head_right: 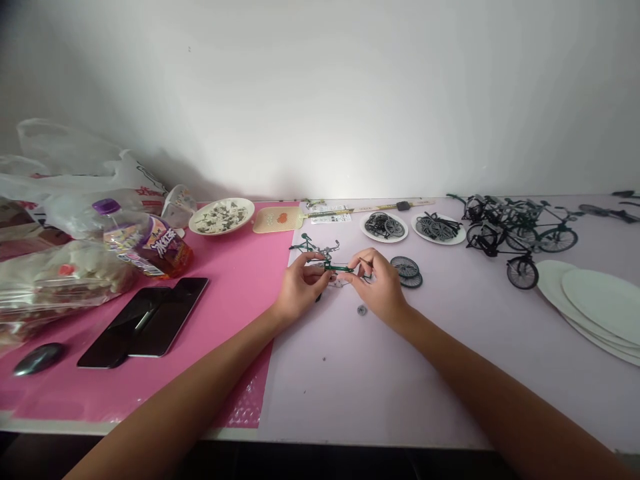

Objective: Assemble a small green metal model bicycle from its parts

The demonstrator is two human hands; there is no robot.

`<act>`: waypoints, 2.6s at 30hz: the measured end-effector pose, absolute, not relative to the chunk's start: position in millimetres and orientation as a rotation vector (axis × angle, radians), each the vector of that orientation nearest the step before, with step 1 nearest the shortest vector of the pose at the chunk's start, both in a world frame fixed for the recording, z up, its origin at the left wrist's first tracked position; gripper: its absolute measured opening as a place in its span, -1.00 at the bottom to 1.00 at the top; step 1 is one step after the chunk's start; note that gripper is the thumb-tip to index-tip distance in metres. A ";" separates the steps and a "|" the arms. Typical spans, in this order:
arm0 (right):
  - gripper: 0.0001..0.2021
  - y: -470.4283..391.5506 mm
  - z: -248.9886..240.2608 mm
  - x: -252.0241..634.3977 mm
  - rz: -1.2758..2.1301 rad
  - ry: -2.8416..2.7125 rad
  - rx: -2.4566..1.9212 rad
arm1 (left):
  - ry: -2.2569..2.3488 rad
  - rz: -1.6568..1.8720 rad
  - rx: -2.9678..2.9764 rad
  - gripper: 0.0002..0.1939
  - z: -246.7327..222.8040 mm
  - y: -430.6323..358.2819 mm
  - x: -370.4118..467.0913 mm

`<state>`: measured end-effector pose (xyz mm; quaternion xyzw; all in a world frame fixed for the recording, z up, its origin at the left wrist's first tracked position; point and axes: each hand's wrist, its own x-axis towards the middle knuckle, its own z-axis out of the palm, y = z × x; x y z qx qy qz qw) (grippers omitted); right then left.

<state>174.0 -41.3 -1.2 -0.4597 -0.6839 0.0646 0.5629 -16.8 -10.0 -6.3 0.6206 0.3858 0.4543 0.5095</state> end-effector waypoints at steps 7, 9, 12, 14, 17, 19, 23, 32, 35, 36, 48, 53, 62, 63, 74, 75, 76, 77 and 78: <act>-0.57 -41.7 -3.7 172.7 0.070 -1.642 -1.032 | 0.999 1.110 1.606 -0.65 -5.7 -10.6 -17.6; -0.57 -42.3 -2.4 171.7 0.083 -1.653 -1.018 | 1.010 1.109 1.621 -0.66 -4.0 -11.7 -18.0; -0.57 -43.5 -0.5 170.0 0.081 -1.680 -0.986 | 1.014 1.103 1.652 -0.69 -1.6 -13.6 -17.9; -0.60 -44.6 0.1 168.7 0.051 -1.698 -0.969 | 1.018 1.101 1.668 -0.70 -0.9 -14.5 -17.4; -0.60 -46.4 -0.7 166.4 0.013 -1.718 -0.937 | 1.029 1.104 1.695 -0.69 -1.5 -14.9 -16.3; -0.60 -47.7 -1.5 164.7 0.002 -1.737 -0.915 | 1.031 1.108 1.701 -0.69 -2.1 -15.1 -15.6; -0.61 -49.7 -1.5 162.4 -0.006 -1.764 -0.880 | 1.025 1.091 1.709 -0.69 -1.5 -17.0 -15.0; -0.57 -46.5 -0.2 166.3 -0.022 -1.698 -0.918 | 0.951 1.039 1.623 -0.62 1.8 -22.7 -15.7; -0.59 -46.3 -0.3 165.7 -0.011 -1.676 -0.934 | 0.928 1.020 1.599 -0.63 3.9 -24.8 -15.2; -0.59 -46.5 0.4 165.3 -0.009 -1.674 -0.928 | 0.924 1.015 1.596 -0.63 4.8 -25.4 -15.0; -0.78 -47.4 6.9 167.6 -0.075 -1.666 -0.930 | 0.875 0.964 1.479 -0.59 14.7 -31.0 -12.6; -0.81 -48.8 8.6 167.9 -0.119 -1.640 -0.964 | 0.885 0.982 1.541 -0.60 14.2 -32.8 -12.5; -0.54 -47.1 3.9 166.6 0.021 -1.554 -0.931 | 0.903 1.013 1.646 -0.58 11.1 -34.1 -11.4; -0.53 -46.9 3.4 166.7 0.041 -1.547 -0.939 | 0.892 1.014 1.641 -0.58 10.4 -33.7 -11.1; -0.57 -49.1 3.6 166.7 0.117 -1.610 -0.990 | 0.881 1.080 1.570 -0.63 5.9 -24.1 -12.7; -0.58 -49.1 3.4 166.7 0.135 -1.628 -0.986 | 0.890 1.087 1.559 -0.64 6.0 -22.8 -13.0; -0.59 -48.8 3.0 167.2 0.157 -1.643 -0.988 | 0.901 1.093 1.543 -0.64 6.4 -21.3 -13.3; -0.61 -48.1 2.2 168.3 0.182 -1.660 -1.002 | 0.913 1.101 1.521 -0.64 7.3 -19.8 -13.8; -0.65 -47.0 1.1 170.1 0.204 -1.678 -1.029 | 0.926 1.112 1.495 -0.63 8.6 -18.3 -14.5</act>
